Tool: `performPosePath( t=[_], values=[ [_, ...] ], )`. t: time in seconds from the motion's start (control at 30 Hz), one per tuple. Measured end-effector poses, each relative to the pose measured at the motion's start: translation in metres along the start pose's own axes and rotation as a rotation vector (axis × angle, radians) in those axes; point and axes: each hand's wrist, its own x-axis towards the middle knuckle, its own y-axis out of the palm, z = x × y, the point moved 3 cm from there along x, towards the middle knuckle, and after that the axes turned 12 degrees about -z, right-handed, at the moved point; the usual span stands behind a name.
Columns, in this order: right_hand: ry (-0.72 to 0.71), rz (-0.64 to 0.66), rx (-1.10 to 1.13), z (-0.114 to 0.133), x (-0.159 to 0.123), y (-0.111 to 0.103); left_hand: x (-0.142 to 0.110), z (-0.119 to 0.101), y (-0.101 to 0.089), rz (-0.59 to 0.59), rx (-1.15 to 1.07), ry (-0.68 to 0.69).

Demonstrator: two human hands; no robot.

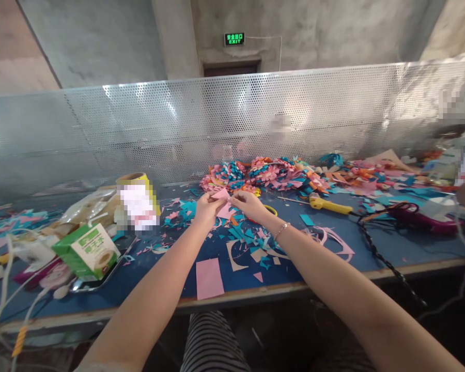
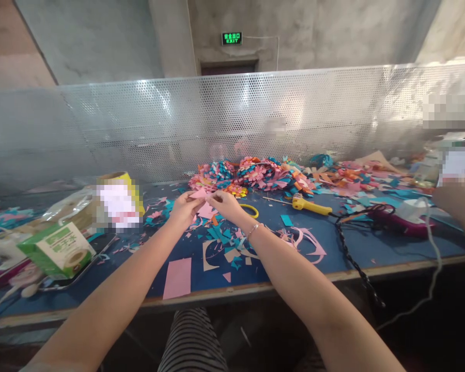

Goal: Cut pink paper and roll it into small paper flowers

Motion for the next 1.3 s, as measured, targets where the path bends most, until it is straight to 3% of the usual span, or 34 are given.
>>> performPosePath(
  t=[0.4,0.7,1.0,1.3],
  values=[
    [0.079,-0.015,0.198,-0.001,0.002,-0.002,-0.004,-0.003,-0.001,0.063,0.049,-0.128],
    [0.145,-0.003,0.177,0.0,0.002,-0.003,-0.003,-0.006,-0.002,0.048,0.111,-0.092],
    [0.006,-0.031,0.142,-0.005,0.005,-0.004,-0.007,-0.006,0.001,0.128,0.149,-0.082],
    [0.012,-0.125,0.029,-0.003,0.005,-0.01,-0.003,0.002,0.0,0.156,0.152,-0.049]
  ],
)
